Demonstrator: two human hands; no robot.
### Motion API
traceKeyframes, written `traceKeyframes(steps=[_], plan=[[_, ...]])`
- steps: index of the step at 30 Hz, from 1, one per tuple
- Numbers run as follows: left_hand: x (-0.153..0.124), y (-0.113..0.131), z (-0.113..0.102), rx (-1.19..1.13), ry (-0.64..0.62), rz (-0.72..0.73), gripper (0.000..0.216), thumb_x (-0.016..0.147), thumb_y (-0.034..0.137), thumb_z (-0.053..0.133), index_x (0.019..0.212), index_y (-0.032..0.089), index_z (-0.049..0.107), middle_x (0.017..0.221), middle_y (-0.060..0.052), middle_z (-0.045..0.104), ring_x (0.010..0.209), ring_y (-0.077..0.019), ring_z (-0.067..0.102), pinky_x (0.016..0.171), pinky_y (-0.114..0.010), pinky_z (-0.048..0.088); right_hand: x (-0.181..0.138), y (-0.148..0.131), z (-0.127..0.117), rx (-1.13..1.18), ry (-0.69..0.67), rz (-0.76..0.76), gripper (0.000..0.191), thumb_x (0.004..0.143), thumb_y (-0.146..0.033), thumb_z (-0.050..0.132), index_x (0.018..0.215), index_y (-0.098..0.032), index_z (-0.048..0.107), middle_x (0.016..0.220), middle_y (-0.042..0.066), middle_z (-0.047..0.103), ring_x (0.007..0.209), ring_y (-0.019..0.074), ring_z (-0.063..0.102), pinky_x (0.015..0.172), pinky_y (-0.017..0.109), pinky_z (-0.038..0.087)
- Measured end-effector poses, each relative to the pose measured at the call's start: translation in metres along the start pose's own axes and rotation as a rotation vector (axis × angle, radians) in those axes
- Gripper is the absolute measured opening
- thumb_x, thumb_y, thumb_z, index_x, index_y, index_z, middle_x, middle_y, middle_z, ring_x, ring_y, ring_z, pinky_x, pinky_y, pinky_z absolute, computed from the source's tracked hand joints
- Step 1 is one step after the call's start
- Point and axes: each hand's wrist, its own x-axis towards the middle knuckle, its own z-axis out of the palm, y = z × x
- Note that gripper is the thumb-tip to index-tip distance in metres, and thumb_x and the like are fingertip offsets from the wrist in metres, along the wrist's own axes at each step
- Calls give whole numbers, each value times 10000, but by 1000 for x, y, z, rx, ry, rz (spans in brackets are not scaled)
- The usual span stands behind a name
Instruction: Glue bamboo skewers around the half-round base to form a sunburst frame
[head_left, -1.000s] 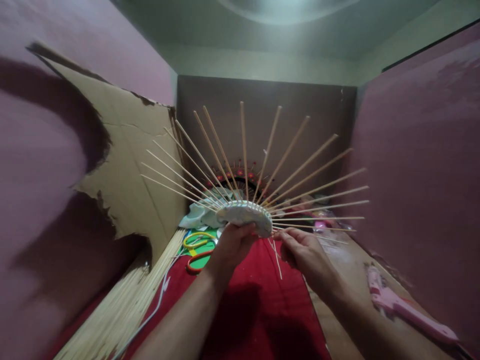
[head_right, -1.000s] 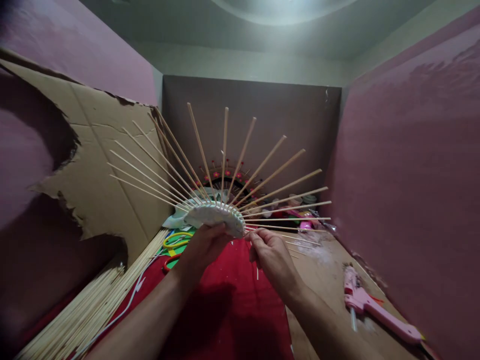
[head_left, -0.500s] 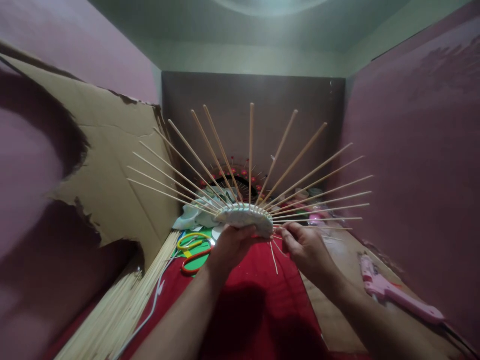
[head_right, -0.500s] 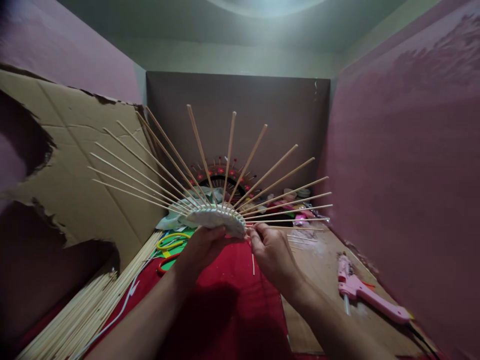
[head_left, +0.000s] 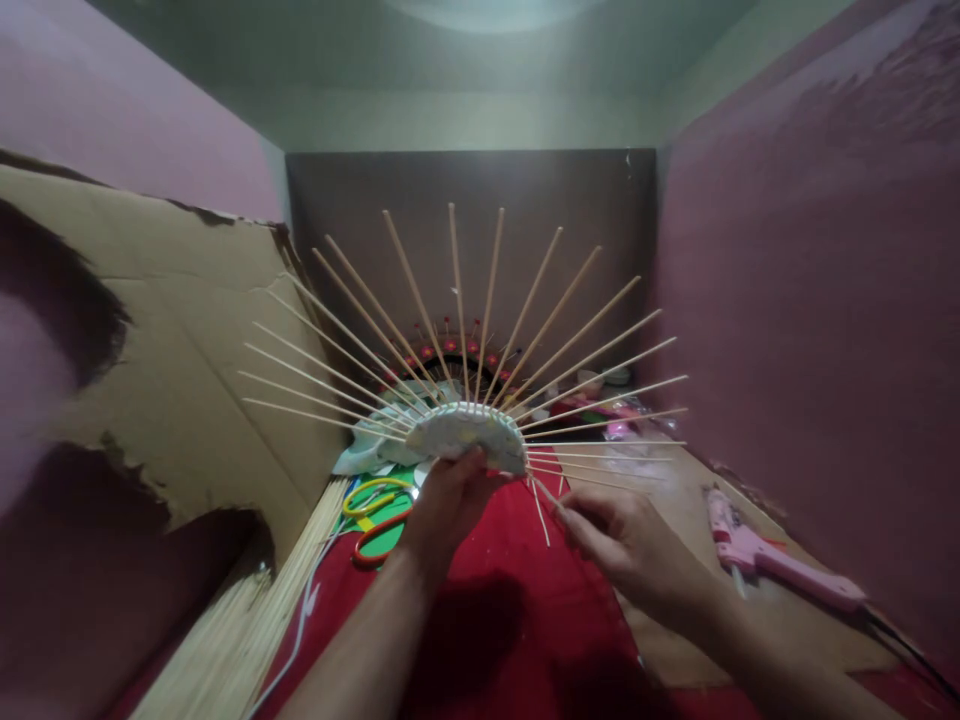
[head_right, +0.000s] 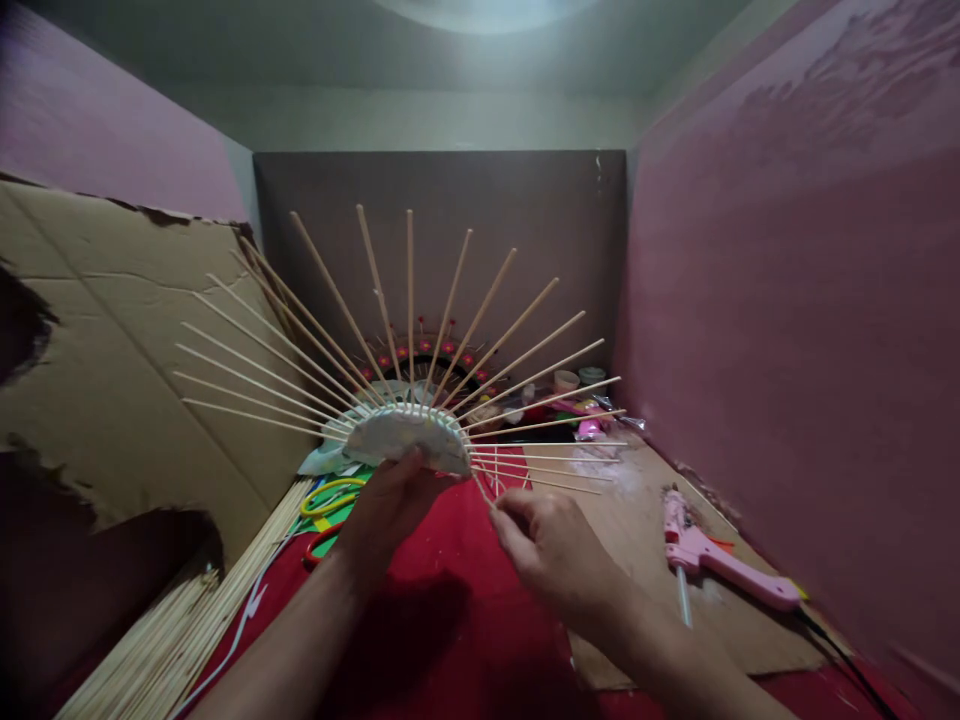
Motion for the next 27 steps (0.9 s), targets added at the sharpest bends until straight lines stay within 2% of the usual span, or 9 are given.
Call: traceKeyframes(steps=[2,4,6,11,13,16,19,22,27], plan=[[-1,0,2,-23,3,-16,112,708,178,720,794,139,661,817,-37,701,782,-198,648,789,-458,535,-18,9,-2,-77,-60,8,302,867,-369,458,884,-175,688,863,73,708,790,194,642,698,304,492],[-1,0,3,-45,6,-33,119,702,190,730,790,147,663,837,-33,706,792,-198,648,790,-458,538,-35,24,-6,-116,-68,42,382,857,-420,469,1091,-184,657,1151,103,659,1066,243,600,915,382,465],[-1,-2,5,-49,4,-53,136,690,198,740,792,148,666,847,-39,709,794,-200,648,782,-456,544,-52,47,-12,-156,-16,101,406,889,-404,390,1105,-183,653,1179,103,646,1119,235,576,969,396,444],[0,-8,8,-31,20,-66,150,652,124,734,784,148,667,812,-46,707,790,-205,651,794,-465,547,-85,126,-45,-601,340,168,399,807,-198,364,1069,-108,652,1161,168,622,1095,311,550,928,479,438],[0,-10,10,-39,65,-55,173,641,83,722,785,156,660,802,-29,702,795,-198,651,802,-467,548,-95,151,-59,-756,321,254,487,750,-136,388,1196,-108,582,1202,179,592,1042,333,552,846,480,460],[-2,-11,12,-27,109,-58,226,634,64,719,827,164,659,819,-19,700,818,-207,651,819,-484,543,-102,176,-72,-808,229,356,538,692,-86,398,1200,-99,573,1051,180,647,907,315,575,755,435,469],[-4,-13,12,29,118,-55,240,666,75,709,885,161,664,891,-30,700,894,-223,645,887,-498,512,-99,190,-75,-773,176,319,621,683,-68,399,1292,-124,502,892,140,651,812,274,572,717,382,464],[-5,-16,10,53,89,-29,260,694,72,689,933,172,667,946,-28,696,950,-216,634,953,-498,471,-92,196,-77,-719,216,247,723,626,-39,422,1338,-159,449,915,132,623,820,267,574,689,357,466],[-3,-19,9,27,84,-29,266,675,64,688,910,189,678,900,-16,703,961,-210,634,971,-462,461,-95,179,-87,-622,332,192,286,663,-111,484,886,-196,642,806,115,595,752,250,591,613,341,465]])
